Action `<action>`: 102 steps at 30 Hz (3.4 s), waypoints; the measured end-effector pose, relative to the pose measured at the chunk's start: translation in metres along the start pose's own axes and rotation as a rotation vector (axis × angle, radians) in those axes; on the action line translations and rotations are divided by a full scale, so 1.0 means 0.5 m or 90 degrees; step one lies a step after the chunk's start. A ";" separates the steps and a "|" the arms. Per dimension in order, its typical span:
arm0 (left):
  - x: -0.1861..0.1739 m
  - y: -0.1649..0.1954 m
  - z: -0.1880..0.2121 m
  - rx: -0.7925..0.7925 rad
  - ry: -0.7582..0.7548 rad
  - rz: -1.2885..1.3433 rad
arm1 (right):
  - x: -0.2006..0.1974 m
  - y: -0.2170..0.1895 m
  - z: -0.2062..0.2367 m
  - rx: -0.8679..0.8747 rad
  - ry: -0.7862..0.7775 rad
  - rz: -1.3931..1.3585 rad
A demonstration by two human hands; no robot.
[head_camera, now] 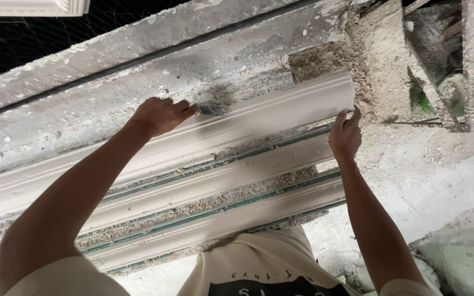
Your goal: The person scrapes dried plaster residue from decorative cornice molding pieces using a small handheld scraper, working along the grooves and flutes of each piece and steadying the molding with the other hand, moving progressively along the length of the pieces.
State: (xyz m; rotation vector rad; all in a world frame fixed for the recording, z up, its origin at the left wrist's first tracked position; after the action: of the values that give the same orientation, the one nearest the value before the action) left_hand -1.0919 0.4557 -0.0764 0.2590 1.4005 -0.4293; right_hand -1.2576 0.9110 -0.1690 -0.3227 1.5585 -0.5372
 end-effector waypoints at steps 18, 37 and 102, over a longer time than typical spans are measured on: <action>-0.006 0.009 -0.111 0.090 0.009 -0.063 | 0.004 0.025 0.000 0.049 0.004 -0.033; -0.057 0.036 -0.207 0.076 -0.058 0.003 | 0.004 0.024 -0.001 0.004 0.016 -0.046; -0.081 0.085 0.133 -0.251 0.244 0.021 | 0.002 0.003 0.004 0.015 -0.024 -0.074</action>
State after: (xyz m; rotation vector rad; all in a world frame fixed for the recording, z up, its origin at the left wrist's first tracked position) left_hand -1.0186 0.4715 -0.0292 0.0408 1.8179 -0.0690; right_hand -1.2556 0.9114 -0.1709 -0.4056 1.5018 -0.6357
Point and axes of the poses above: each hand's wrist, its own z-axis away from the middle knuckle, its own x-axis out of the palm, y = z × x, the point moved 7 cm from there along -z, towards the middle knuckle, and after that the axes turned 12 degrees about y, right-handed, at the moved point
